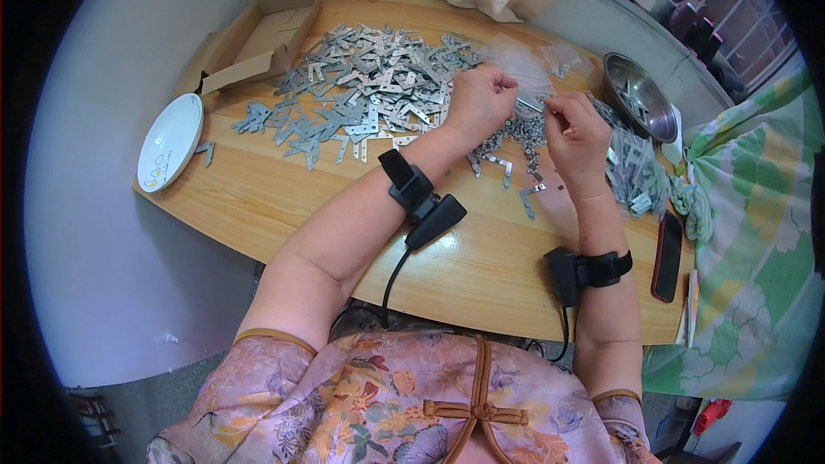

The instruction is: Sorting metal L-brackets and small screws into plastic bags.

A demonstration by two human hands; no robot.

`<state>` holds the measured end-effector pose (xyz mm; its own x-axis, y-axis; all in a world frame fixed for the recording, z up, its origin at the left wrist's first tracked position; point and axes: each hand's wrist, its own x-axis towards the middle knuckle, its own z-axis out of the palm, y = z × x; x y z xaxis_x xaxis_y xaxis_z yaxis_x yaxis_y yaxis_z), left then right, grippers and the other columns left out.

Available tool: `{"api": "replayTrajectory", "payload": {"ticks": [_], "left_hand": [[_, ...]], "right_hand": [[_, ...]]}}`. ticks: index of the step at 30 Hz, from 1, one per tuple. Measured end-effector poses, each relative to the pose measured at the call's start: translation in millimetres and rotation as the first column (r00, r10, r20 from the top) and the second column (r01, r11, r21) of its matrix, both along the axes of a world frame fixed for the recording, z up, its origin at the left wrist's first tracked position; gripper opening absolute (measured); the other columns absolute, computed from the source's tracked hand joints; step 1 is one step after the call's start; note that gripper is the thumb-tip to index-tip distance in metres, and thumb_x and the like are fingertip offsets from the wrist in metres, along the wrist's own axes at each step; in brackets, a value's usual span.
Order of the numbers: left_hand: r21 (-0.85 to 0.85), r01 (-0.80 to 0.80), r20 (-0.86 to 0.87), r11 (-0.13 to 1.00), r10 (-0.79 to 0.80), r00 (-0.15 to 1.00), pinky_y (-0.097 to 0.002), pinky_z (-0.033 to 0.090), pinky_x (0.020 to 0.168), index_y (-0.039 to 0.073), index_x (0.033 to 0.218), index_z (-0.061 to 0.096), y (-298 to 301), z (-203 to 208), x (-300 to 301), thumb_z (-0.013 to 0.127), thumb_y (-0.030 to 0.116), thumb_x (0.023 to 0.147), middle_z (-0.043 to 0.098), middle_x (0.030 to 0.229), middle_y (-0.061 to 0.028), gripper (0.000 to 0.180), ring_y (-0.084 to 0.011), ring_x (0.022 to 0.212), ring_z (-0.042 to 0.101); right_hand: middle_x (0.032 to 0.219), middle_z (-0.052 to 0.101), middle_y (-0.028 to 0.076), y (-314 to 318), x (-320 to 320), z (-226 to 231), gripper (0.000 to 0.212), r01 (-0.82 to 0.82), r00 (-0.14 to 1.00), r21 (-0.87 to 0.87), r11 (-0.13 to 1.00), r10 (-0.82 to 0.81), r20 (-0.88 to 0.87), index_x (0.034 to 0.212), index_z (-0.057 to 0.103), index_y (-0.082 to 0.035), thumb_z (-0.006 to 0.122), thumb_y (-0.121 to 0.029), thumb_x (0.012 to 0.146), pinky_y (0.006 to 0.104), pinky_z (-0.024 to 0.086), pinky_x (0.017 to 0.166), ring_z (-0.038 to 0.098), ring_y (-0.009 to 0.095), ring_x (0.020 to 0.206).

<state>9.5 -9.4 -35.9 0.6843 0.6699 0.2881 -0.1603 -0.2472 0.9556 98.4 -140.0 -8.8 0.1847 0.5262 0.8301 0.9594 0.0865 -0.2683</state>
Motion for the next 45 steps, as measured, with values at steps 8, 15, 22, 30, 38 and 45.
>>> {"api": "replayTrajectory", "payload": {"ticks": [8,15,22,30,38,45], "left_hand": [[0.104,0.01,-0.009,0.995,-0.009,1.0,-0.0206,0.043,0.041,-0.003,0.088,0.062,-8,2,1,0.059,0.007,0.079,0.061,0.06,-0.0055,0.014,-0.007,0.047,0.054],[0.042,0.093,-0.031,0.995,-0.091,0.995,-0.0209,0.042,0.04,-0.002,0.088,0.063,-11,4,1,0.058,0.01,0.081,0.06,0.059,-0.0049,0.014,-0.0072,0.045,0.053],[-0.017,0.043,0.03,0.999,-0.042,0.999,-0.0204,0.04,0.039,-0.001,0.086,0.062,-3,2,0,0.058,0.01,0.081,0.06,0.059,-0.0046,0.012,-0.0073,0.044,0.051],[-0.044,-0.01,0.012,0.999,0.011,1.0,-0.0205,0.04,0.039,-0.003,0.087,0.062,0,4,-3,0.059,0.007,0.079,0.06,0.06,-0.0058,0.013,-0.0075,0.044,0.051],[-0.003,-0.019,-0.008,1.0,0.019,1.0,-0.0206,0.041,0.039,-0.004,0.09,0.061,1,4,-2,0.059,0.008,0.079,0.061,0.06,-0.0066,0.016,-0.0077,0.044,0.052],[-0.04,-0.004,0.002,0.999,0.004,1.0,-0.0206,0.041,0.04,-0.003,0.089,0.061,1,6,-4,0.059,0.008,0.08,0.06,0.061,-0.0062,0.015,-0.0078,0.045,0.052]], "right_hand": [[0.074,0.06,0.008,5,-6,-11,0.011,0.047,0.994,0.012,0.999,-0.048,0.096,0.073,0.06,-0.005,0.064,0.002,0.066,0.0329,0.047,0.055,0.06,0.025,0.063],[0.089,0.06,0.005,5,0,-13,0.013,0.155,0.962,-0.07,0.985,-0.134,0.237,0.076,0.065,-0.008,0.063,-0.001,0.066,0.0347,0.048,0.065,0.057,0.025,0.078],[0.09,0.06,0.005,2,-9,-8,0.01,0.067,0.989,-0.028,0.997,-0.062,0.135,0.075,0.064,-0.007,0.063,-0.004,0.066,0.034,0.047,0.065,0.057,0.025,0.077],[0.071,0.061,0.008,-6,-17,-9,0.011,-0.151,0.988,-0.558,0.816,0.118,-0.096,0.073,0.065,-0.007,0.067,-0.017,0.068,0.0352,0.048,0.061,0.06,0.026,0.07],[0.076,0.062,0.007,-3,-15,-18,0.012,-0.136,0.987,-0.62,0.773,0.158,-0.019,0.075,0.067,-0.009,0.068,-0.019,0.068,0.0352,0.047,0.062,0.06,0.026,0.072],[0.077,0.063,0.004,-9,-1,-10,0.012,-0.472,0.755,-0.529,0.705,0.013,-0.656,0.082,0.065,-0.004,0.065,-0.005,0.07,0.0247,0.045,0.059,0.058,0.011,0.067]]}}
